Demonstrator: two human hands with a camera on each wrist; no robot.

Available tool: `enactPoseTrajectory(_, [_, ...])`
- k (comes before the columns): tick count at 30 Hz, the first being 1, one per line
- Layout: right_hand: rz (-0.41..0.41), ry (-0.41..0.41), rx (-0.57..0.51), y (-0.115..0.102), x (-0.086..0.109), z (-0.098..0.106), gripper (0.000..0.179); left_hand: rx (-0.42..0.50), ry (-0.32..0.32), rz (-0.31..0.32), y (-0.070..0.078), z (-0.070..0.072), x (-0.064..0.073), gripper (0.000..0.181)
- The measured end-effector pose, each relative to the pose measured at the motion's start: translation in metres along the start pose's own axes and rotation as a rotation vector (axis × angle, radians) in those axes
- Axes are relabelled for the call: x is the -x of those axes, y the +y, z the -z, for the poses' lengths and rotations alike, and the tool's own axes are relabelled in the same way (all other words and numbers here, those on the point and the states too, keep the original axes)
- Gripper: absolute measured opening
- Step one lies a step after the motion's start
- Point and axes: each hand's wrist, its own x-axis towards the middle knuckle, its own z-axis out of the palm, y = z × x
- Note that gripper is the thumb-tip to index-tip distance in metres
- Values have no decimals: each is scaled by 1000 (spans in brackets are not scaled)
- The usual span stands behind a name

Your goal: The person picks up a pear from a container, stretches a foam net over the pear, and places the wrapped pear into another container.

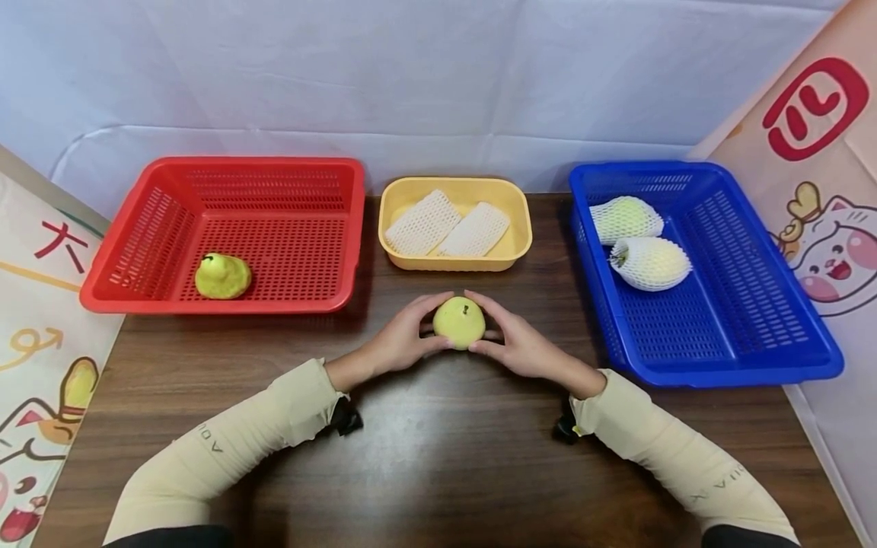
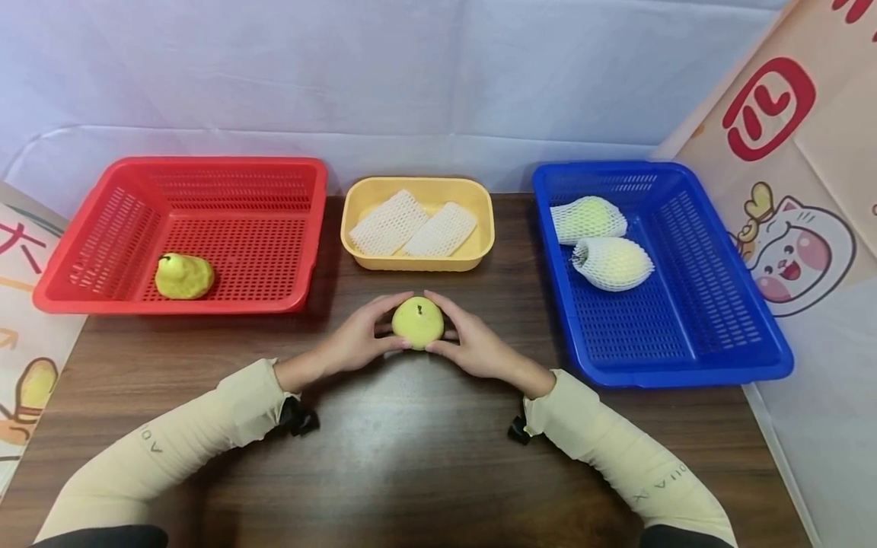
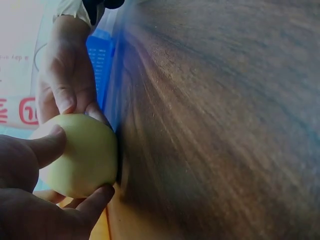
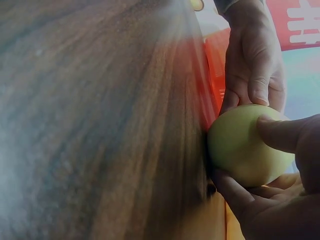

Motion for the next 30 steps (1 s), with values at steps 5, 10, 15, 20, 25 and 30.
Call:
enactPoseTrajectory(5, [-11, -1, 5, 0, -1, 1, 80, -11, -13, 12, 0, 2, -2, 75])
enactPoseTrajectory(10, [-17, -9, 6, -3, -1, 1, 81, -27, -24, 37, 1, 3, -2, 75])
enactPoseTrajectory(15, [-29, -14, 8, -5, -2, 1, 83, -28, -32, 47, 2, 3, -3, 75])
enactPoseTrajectory(20, [-35, -16, 2, -6, -1, 1, 83, -25, -34, 54, 2, 4, -3, 75])
enactPoseTrajectory(25, [-30, -15, 5, -7, -1, 1, 83, -16, -38, 64, 3, 4, -2, 75])
enactPoseTrajectory(30, [-37, -17, 3, -6, -1, 1, 82, 8, -38, 62, 3, 4, -2, 75])
